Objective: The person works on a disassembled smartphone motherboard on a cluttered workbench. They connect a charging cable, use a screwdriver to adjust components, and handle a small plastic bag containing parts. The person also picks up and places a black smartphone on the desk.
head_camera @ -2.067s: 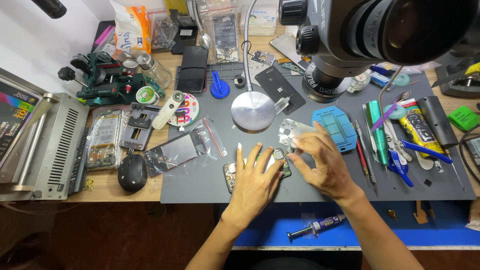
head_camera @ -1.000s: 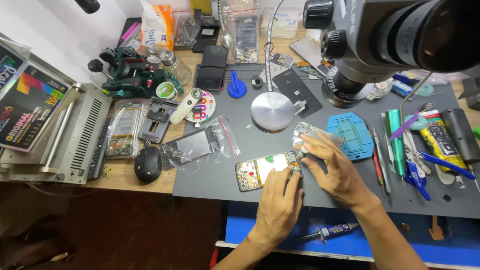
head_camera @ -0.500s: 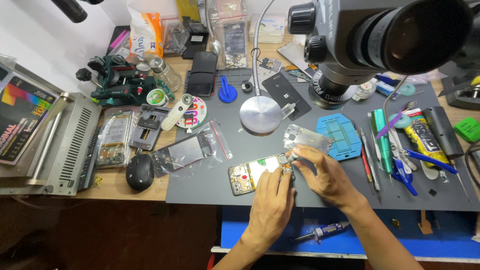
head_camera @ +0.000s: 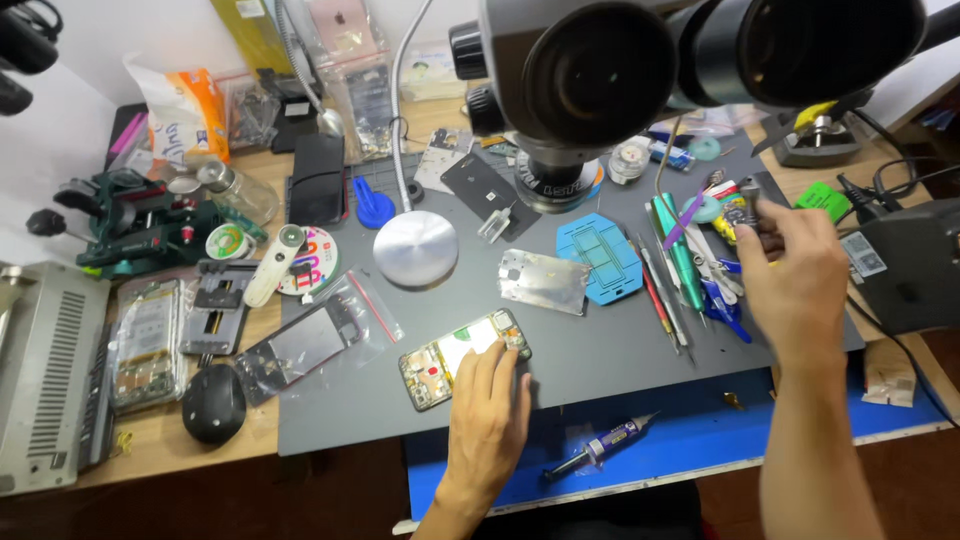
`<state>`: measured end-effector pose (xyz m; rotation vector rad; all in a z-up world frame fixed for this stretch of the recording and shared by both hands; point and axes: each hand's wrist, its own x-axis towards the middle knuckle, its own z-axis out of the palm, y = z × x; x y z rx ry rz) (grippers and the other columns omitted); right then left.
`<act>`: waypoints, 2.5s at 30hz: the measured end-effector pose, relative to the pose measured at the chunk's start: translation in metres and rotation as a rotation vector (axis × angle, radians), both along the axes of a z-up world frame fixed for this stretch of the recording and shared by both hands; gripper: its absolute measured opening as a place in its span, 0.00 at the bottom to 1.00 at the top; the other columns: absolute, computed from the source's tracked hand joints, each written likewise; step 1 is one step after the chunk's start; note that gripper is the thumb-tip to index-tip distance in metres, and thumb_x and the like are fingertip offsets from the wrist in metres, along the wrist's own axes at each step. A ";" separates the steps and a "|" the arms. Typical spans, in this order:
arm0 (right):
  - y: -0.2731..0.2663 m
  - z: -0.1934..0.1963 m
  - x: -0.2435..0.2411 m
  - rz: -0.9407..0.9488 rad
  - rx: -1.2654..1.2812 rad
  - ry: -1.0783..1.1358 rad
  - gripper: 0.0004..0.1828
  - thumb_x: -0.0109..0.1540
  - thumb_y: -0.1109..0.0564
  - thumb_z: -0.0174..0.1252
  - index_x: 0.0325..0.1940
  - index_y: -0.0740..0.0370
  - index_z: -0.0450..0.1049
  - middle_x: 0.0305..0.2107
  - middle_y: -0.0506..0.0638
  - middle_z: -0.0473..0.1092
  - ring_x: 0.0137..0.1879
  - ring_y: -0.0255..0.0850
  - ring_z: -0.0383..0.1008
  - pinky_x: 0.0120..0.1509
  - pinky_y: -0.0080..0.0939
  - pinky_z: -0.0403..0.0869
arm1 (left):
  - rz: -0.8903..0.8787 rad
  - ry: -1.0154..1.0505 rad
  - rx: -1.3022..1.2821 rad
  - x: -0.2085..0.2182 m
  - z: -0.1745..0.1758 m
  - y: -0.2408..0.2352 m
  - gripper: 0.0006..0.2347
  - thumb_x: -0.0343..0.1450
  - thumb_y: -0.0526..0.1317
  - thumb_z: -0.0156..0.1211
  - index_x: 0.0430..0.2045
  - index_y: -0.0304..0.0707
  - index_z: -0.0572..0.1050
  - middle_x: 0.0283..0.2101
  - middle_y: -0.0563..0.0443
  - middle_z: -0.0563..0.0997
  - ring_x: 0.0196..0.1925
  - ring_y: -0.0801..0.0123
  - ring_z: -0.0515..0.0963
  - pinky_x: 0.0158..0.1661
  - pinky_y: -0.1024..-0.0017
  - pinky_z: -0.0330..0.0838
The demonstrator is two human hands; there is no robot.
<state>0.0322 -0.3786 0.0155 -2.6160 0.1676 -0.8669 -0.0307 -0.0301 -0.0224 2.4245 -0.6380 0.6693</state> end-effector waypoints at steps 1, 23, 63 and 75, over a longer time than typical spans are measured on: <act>-0.008 -0.011 0.007 0.008 0.001 0.002 0.18 0.72 0.63 0.69 0.65 0.73 0.80 0.47 0.63 0.72 0.43 0.50 0.76 0.56 0.50 0.76 | 0.008 0.002 0.001 -0.003 0.001 0.002 0.13 0.74 0.32 0.61 0.52 0.23 0.74 0.55 0.33 0.78 0.54 0.41 0.76 0.59 0.51 0.71; 0.210 -0.015 0.046 1.035 -0.307 0.684 0.48 0.52 0.32 0.76 0.68 0.55 0.67 0.48 0.51 0.65 0.53 0.49 0.65 0.57 0.51 0.68 | 0.275 0.032 -0.261 -0.003 0.015 0.146 0.11 0.74 0.30 0.60 0.51 0.31 0.77 0.51 0.43 0.83 0.54 0.55 0.82 0.59 0.62 0.76; 0.237 -0.038 0.039 0.568 1.132 0.396 0.03 0.65 0.61 0.63 0.36 0.61 0.76 0.31 0.46 0.77 0.39 0.31 0.76 0.49 0.31 0.75 | -0.244 0.526 -1.308 0.048 0.003 0.043 0.17 0.77 0.32 0.51 0.62 0.24 0.67 0.59 0.37 0.79 0.63 0.61 0.79 0.66 0.66 0.71; 0.256 -0.022 0.010 0.429 0.895 0.387 0.08 0.61 0.56 0.65 0.43 0.58 0.80 0.31 0.45 0.79 0.35 0.30 0.76 0.45 0.30 0.77 | 0.257 0.628 -1.193 0.054 0.022 0.030 0.08 0.68 0.33 0.64 0.40 0.38 0.76 0.40 0.49 0.87 0.40 0.71 0.86 0.48 0.73 0.82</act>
